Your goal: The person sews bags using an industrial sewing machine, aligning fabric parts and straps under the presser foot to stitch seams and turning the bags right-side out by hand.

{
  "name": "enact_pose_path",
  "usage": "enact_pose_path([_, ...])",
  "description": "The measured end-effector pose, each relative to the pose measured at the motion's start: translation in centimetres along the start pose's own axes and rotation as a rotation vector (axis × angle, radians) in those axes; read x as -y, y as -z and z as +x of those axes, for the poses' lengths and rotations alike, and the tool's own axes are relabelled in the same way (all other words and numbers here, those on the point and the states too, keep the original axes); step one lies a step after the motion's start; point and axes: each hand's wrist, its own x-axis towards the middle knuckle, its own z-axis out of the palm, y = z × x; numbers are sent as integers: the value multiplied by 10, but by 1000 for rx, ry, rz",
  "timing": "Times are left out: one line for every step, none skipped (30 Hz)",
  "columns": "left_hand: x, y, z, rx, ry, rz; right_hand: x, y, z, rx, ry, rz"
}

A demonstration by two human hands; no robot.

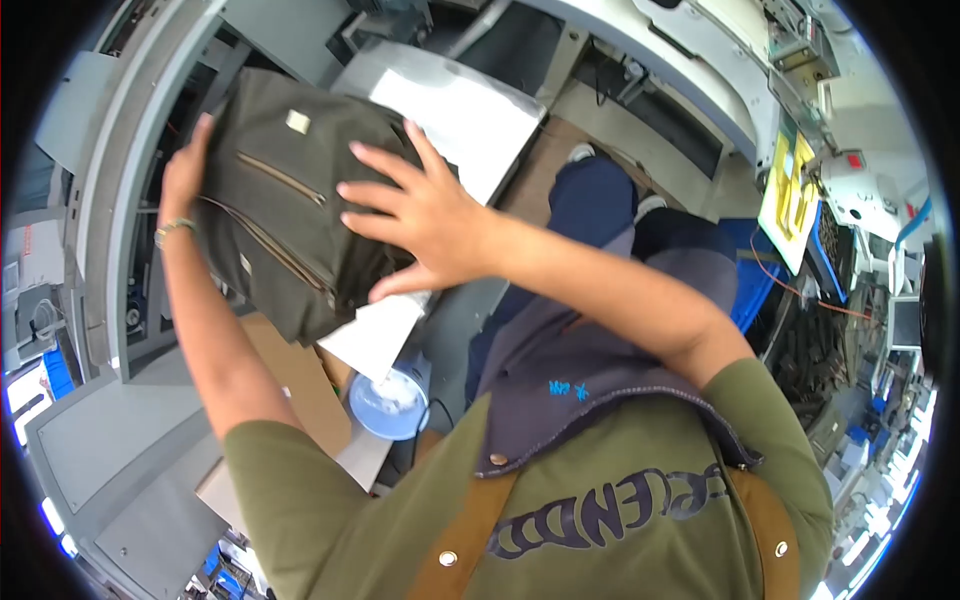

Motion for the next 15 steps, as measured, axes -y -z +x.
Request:
enact_pose_path([24,-2,20,-32,104,-141,2,16,14,-33,32,-3])
enact_pose_path([24,-10,13,-12,110,-141,2,30,30,-42,88,-10])
enact_pose_path([19,-12,9,-17,120,-235,1,31,46,-86,136,14])
enact_pose_path([12,-13,9,-27,125,-326,2,17,63,-180,119,50])
enact_pose_path([5,-12,10,-36,127,-415,8,0,82,-171,53,61])
enact_pose_path([-1,-12,13,-43,129,-504,14,-10,92,-163,-14,72])
enact_pose_path([20,-26,27,65,185,-384,16,-18,86,-164,-20,73])
enact_pose_path([13,-28,21,67,187,-384,17,-30,75,26,-70,-7])
enact_pose_path([-2,-26,9,64,215,-425,17,-40,68,215,-118,-88])
enact_pose_path([-16,-24,2,63,239,-465,14,-40,59,382,-151,-77])
enact_pose_path([-23,-23,1,67,241,-467,13,-39,50,328,-144,-63])
enact_pose_path([-25,-22,-2,92,279,-405,13,-37,42,278,-127,-44])
enact_pose_path([-28,-21,-5,121,312,-338,12,-37,36,283,-126,-40])
enact_pose_path([-28,-23,-7,126,308,-336,11,-35,33,270,-124,-16])
enact_pose_path([-28,-25,-6,93,266,-207,8,-34,30,254,-124,-1])
